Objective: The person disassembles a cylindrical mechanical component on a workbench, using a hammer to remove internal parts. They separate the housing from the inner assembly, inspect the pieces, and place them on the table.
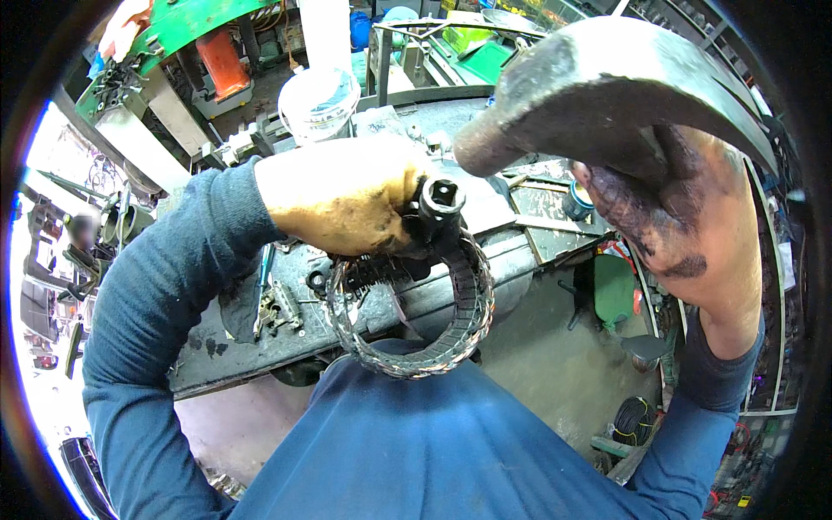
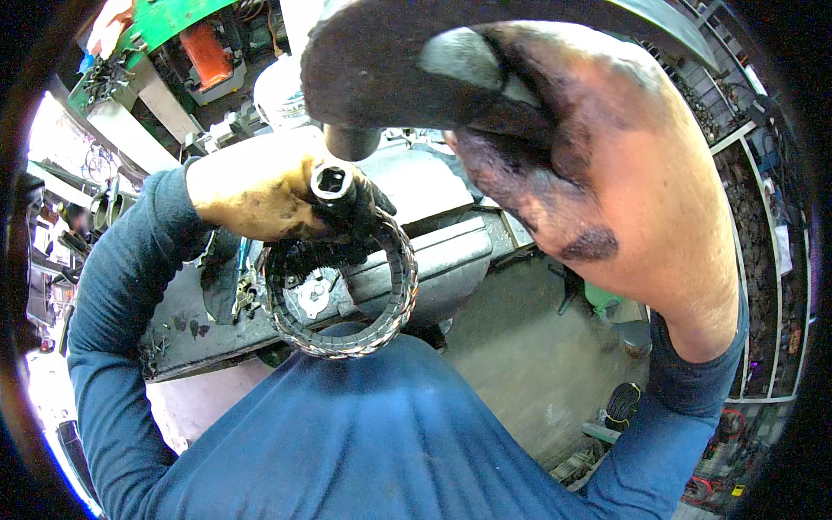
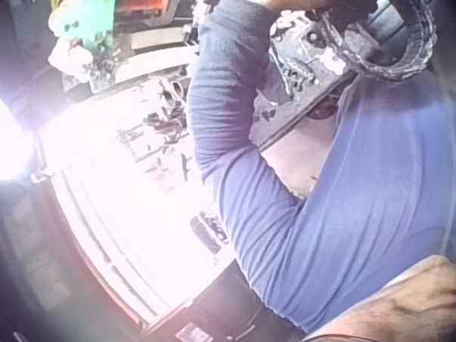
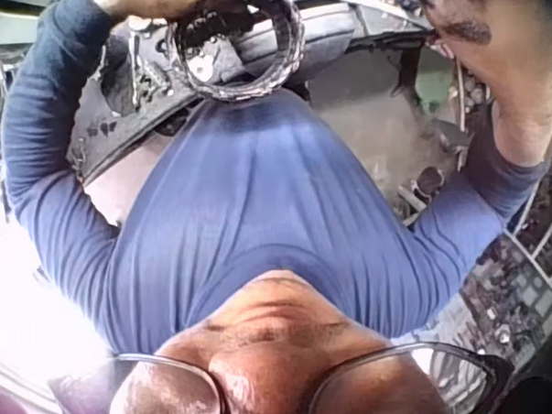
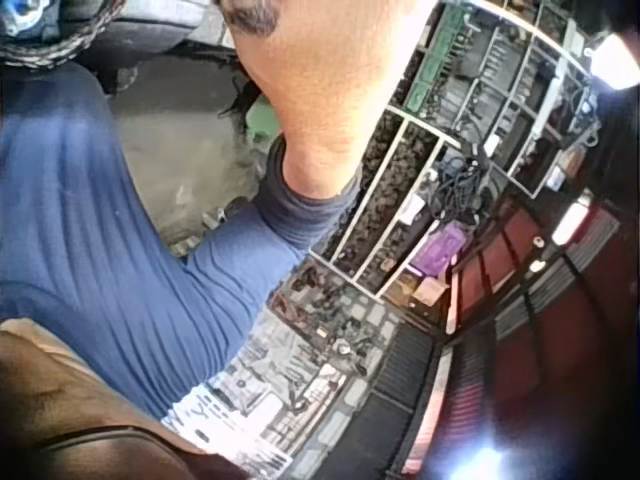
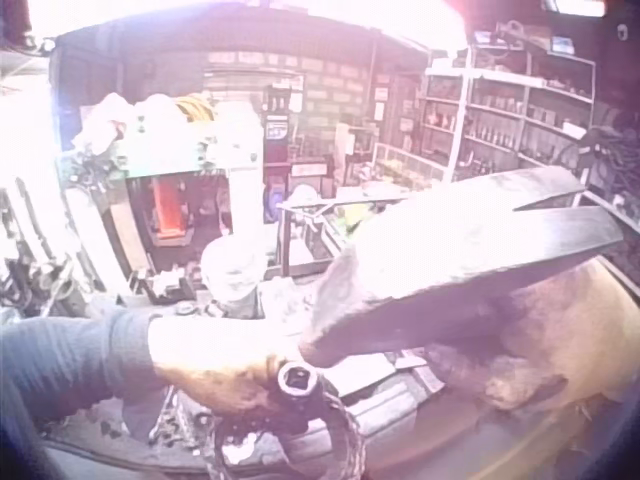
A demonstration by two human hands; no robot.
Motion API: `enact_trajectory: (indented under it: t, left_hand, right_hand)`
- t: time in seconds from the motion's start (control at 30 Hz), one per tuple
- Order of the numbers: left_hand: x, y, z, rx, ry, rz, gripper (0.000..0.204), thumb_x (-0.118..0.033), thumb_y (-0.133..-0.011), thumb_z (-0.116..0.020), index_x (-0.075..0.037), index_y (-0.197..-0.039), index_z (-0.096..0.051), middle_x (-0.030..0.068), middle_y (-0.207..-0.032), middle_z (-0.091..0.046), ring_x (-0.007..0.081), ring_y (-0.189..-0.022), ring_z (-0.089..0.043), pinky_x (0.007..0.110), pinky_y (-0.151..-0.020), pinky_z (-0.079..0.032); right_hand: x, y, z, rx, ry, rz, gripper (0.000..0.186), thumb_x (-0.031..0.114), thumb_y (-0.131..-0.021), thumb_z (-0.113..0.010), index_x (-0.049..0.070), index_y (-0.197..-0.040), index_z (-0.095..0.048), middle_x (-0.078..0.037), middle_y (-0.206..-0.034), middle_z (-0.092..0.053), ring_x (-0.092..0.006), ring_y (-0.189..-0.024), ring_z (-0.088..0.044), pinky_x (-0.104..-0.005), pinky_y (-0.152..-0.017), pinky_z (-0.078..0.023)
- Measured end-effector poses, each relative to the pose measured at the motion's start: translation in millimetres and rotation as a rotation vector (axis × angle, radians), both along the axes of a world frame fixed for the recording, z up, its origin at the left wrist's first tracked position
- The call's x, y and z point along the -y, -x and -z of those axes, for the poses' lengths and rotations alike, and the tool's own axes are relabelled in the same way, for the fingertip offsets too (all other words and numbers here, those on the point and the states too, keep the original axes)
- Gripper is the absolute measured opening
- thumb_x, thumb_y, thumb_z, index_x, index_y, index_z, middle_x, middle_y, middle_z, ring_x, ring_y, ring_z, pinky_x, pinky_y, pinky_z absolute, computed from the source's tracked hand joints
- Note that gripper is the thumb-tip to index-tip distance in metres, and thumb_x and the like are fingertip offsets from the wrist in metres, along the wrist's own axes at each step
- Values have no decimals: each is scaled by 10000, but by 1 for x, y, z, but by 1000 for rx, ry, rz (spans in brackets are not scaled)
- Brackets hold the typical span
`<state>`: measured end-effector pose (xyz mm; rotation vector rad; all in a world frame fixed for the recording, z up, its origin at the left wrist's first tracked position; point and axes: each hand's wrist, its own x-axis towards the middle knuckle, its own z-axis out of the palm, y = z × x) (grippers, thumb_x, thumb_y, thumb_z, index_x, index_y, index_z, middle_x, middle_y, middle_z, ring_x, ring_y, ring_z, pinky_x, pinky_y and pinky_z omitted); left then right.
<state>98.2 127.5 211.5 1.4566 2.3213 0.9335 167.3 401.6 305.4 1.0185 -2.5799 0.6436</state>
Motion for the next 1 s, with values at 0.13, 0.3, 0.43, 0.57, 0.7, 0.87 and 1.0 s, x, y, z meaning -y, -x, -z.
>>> enact_trajectory:
  t: [0.13, 0.3, 0.43, 0.57, 0.7, 0.87, 1.0]
  left_hand:
    - [3, -3, -10, -13, 79, -48, 199, -97, -820, -775, -29, -990, -696, 158, -831, -714, 302, -763, -690, 411, -738, -549]
    - [2, -5, -18, -28, 204, -40, 253, -62, -825, -720, -47, -1077, -708, 164, -963, -726, 315, -915, -701, 436, -831, -556]
    - [-1, -5, -19, -13, 248, -61, 308, -21, -815, -697, -58, -1120, -699, 148, -1018, -718, 320, -983, -685, 444, -881, -552]
    - [0, -6, -19, -67, 189, -52, 326, -16, -804, -713, -62, -1127, -704, 154, -1007, -728, 323, -965, -695, 440, -863, -558]
    - [-1, -6, -18, -84, 282, -98, 295, -17, -811, -706, -64, -1101, -724, 147, -1021, -742, 314, -969, -707, 434, -861, -565]
    - [-4, -7, -20, -53, 293, -102, 297, -49, -839, -716, -71, -1134, -734, 145, -1019, -758, 287, -960, -718, 416, -851, -569]
    - [-5, -9, -25, -23, 354, -109, 328, -69, -825, -749, -80, -1153, -735, 150, -1027, -755, 275, -920, -710, 399, -835, -560]
  right_hand:
    - [5, -11, -19, -30, -173, 36, 442, -6, -894, -771, -61, -1290, -584, -135, -1173, -732, -189, -1060, -713, -317, -971, -554]
    - [3, 2, -7, 39, -69, -178, 473, -16, -876, -739, -57, -1315, -567, -148, -1182, -700, -206, -1036, -693, -339, -937, -564]
    - [5, 6, -11, -206, -312, -97, 448, 13, -855, -734, -45, -1280, -606, -140, -1124, -710, -196, -983, -685, -335, -909, -553]
    - [18, -8, -26, 117, -190, 73, 372, 34, -886, -744, -40, -1231, -627, -141, -1138, -720, -198, -1005, -695, -332, -909, -542]
    - [22, -9, -27, -142, -418, -39, 406, 38, -906, -725, -48, -1284, -601, -156, -1177, -712, -216, -1060, -685, -331, -944, -526]
    - [-1, 0, -12, 83, -320, -20, 512, 35, -927, -697, -59, -1395, -511, -161, -1233, -681, -184, -1110, -658, -335, -997, -517]
    - [-1, -11, -22, -286, -509, -28, 518, 85, -953, -692, -57, -1410, -495, -167, -1273, -665, -191, -1132, -662, -338, -981, -527]
